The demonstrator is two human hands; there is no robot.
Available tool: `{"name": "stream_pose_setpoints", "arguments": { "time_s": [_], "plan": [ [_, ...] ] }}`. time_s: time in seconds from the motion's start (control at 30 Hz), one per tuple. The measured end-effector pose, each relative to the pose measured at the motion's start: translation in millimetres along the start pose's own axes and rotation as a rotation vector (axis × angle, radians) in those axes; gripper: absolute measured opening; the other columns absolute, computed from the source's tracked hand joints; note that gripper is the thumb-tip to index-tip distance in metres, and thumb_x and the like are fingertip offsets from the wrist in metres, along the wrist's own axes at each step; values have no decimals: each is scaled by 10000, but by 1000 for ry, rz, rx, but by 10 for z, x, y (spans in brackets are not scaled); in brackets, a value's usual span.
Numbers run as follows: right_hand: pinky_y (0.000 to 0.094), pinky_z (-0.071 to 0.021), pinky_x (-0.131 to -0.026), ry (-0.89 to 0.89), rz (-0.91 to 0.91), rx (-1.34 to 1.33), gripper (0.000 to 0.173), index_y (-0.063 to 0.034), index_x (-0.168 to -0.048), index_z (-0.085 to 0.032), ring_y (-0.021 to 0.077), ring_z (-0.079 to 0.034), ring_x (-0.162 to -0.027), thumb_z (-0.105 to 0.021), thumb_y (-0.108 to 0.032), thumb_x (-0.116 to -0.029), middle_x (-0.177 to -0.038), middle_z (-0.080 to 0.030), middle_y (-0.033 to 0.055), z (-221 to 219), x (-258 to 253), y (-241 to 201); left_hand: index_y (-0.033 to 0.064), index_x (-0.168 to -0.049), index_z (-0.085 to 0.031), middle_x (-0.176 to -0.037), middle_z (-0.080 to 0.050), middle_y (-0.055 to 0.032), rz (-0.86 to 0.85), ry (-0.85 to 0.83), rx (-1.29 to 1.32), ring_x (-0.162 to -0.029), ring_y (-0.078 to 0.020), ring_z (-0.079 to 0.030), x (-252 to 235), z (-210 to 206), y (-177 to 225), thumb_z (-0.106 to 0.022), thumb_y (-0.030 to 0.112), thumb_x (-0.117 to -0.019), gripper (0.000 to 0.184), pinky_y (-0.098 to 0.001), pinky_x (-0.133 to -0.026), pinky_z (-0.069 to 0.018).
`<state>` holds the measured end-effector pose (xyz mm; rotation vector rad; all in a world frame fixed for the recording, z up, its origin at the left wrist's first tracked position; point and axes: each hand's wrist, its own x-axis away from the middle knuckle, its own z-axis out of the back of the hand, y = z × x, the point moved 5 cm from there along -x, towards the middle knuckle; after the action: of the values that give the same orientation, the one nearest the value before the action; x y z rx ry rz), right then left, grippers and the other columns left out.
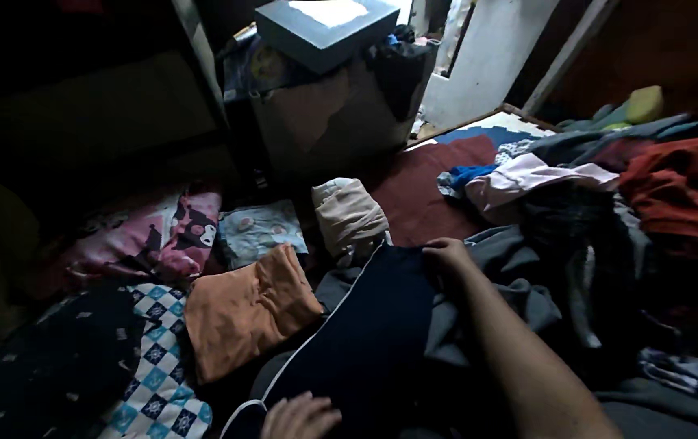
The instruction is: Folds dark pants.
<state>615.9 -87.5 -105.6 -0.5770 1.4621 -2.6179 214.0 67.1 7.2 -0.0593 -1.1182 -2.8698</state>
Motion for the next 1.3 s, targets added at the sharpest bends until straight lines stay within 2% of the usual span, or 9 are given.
{"name": "stream_pose_setpoints", "arguments": {
  "time_s": [0.13,0.27,0.37,0.47,0.57,0.73,0.87,1.1,1.3],
  "plan": [
    [528,-481,-992,53,427,-4,250,128,-1188,-624,395,-611,-1134,-602,-36,-1001,-1231,-611,318,193,416,-401,-100,-1352,-529,-1310,-612,-209,244,52,511,-1178,-212,-608,-893,261,-176,-473,177,-1048,416,-341,-1011,-487],
    [542,-532,-935,107,1061,273,120,53,-999,-723,421,-658,-1043,-647,44,-907,-1041,-688,252,16,1279,-728,28,-1520,-363,-1466,-483,-224,398,53,697,-1272,-317,-533,-1760,216,-316,-390,307,-1108,498,-485,-1007,-465],
    [568,-550,-883,73,1273,509,170,-53,-985,-760,413,-678,-1020,-670,33,-870,-949,-708,181,-214,1801,-681,63,-1546,-381,-1534,-385,-286,209,32,468,-1373,-431,-431,-2309,69,-343,-564,342,-1044,603,-582,-1075,-406],
    [492,-590,-795,82,1337,572,137,-52,-947,-760,362,-709,-922,-672,7,-859,-875,-702,155,-341,1953,-541,146,-1547,-421,-1501,-419,-291,208,-62,181,-1302,-450,-502,-2606,-92,-167,-656,329,-1002,621,-608,-1035,-433],
    [381,-611,-744,65,1294,540,125,-24,-935,-735,306,-707,-844,-672,25,-839,-888,-673,155,-334,1884,-413,94,-1491,-478,-1329,-587,-286,244,-80,92,-1196,-435,-601,-2754,-148,-121,-661,38,-942,582,-594,-997,-471],
    [468,-613,-762,-122,972,368,160,7,-991,-737,317,-702,-870,-717,76,-848,-1309,-578,254,-166,1736,-321,-6,-1440,-471,-1338,-567,-244,236,-180,457,-1091,-265,-617,-2696,-54,-270,-637,-57,-944,525,-409,-931,-516],
    [471,-521,-992,-308,618,341,274,76,-1223,-673,368,-636,-1164,-645,-61,-987,-1343,-591,263,-53,1725,-456,-26,-1423,-462,-1303,-566,-192,276,-198,672,-1018,-154,-613,-2604,-57,-468,-554,-71,-983,452,-308,-897,-520],
    [474,-482,-1048,-147,405,144,427,71,-1413,-532,372,-536,-1301,-562,-148,-1047,-1511,-421,275,218,1742,-523,-4,-1356,-497,-1050,-643,-48,231,-299,786,-821,-46,-636,-2478,206,-450,-494,-78,-1000,363,-229,-779,-549],
    [482,-548,-931,83,602,262,356,114,-1315,-600,394,-650,-1094,-609,-56,-1003,-1380,-520,321,195,1872,-512,-68,-1179,-636,-1057,-653,-179,164,-123,329,-879,-168,-597,-2517,421,-465,-516,-90,-970,242,-349,-808,-503]
  ]
}}
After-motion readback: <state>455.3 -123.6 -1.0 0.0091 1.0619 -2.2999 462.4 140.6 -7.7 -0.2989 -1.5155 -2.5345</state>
